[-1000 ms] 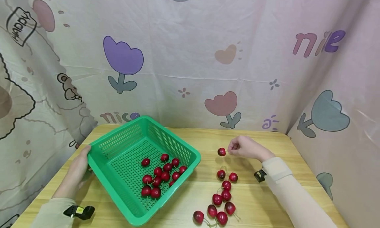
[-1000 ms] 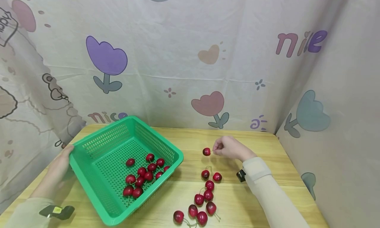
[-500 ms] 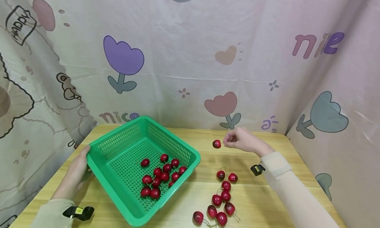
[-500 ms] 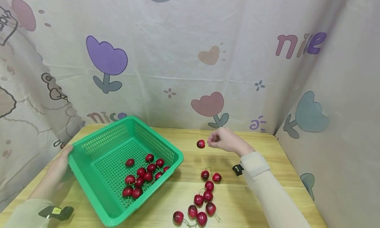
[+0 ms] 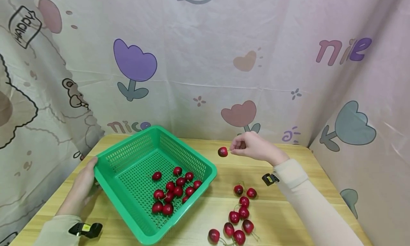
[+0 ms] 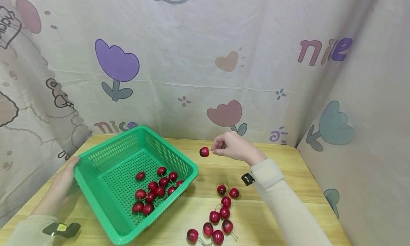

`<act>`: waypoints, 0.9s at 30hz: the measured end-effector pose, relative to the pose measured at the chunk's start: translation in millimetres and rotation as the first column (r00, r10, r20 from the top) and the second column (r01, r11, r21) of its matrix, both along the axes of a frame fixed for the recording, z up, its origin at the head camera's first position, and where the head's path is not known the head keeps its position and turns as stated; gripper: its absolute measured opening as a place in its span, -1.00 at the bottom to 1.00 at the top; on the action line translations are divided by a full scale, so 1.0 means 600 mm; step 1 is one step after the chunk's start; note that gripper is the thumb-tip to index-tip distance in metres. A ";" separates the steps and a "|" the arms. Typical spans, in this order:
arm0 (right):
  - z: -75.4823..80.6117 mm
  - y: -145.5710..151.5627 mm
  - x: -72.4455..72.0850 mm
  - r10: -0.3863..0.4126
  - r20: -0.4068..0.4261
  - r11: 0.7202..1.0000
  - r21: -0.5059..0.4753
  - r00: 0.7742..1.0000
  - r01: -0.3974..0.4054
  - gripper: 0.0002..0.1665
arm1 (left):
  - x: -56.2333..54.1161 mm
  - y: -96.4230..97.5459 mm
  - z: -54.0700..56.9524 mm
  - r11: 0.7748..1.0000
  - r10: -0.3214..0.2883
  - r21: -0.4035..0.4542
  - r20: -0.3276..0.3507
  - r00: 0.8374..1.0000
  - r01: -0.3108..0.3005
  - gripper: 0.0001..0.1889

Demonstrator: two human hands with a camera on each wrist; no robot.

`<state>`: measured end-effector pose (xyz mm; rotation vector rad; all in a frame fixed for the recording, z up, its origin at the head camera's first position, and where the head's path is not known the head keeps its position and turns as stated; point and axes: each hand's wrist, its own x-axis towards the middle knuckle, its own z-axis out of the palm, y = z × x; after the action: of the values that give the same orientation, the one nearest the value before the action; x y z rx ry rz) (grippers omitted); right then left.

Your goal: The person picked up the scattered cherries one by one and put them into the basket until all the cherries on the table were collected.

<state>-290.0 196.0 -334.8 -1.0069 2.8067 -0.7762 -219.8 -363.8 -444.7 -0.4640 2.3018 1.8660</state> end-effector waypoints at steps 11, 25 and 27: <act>0.026 -0.062 0.027 0.105 0.027 0.994 -0.016 0.994 -0.104 -0.95 | 0.001 -0.001 -0.008 0.998 -0.008 0.065 -0.045 0.999 0.010 -0.09; 0.017 -0.118 0.042 0.245 0.024 0.970 -0.010 0.969 -0.244 -0.93 | 0.003 0.000 -0.011 0.993 0.022 0.114 -0.048 0.999 -0.016 -0.19; 0.013 -0.129 0.044 0.273 0.032 0.962 -0.004 0.962 -0.273 -0.93 | 0.004 0.000 -0.011 0.994 0.026 0.107 -0.044 0.999 -0.021 -0.21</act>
<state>-263.7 118.6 -327.2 -1.3313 2.5622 -0.7487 -217.5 -363.9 -451.2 -0.4412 2.2201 2.0181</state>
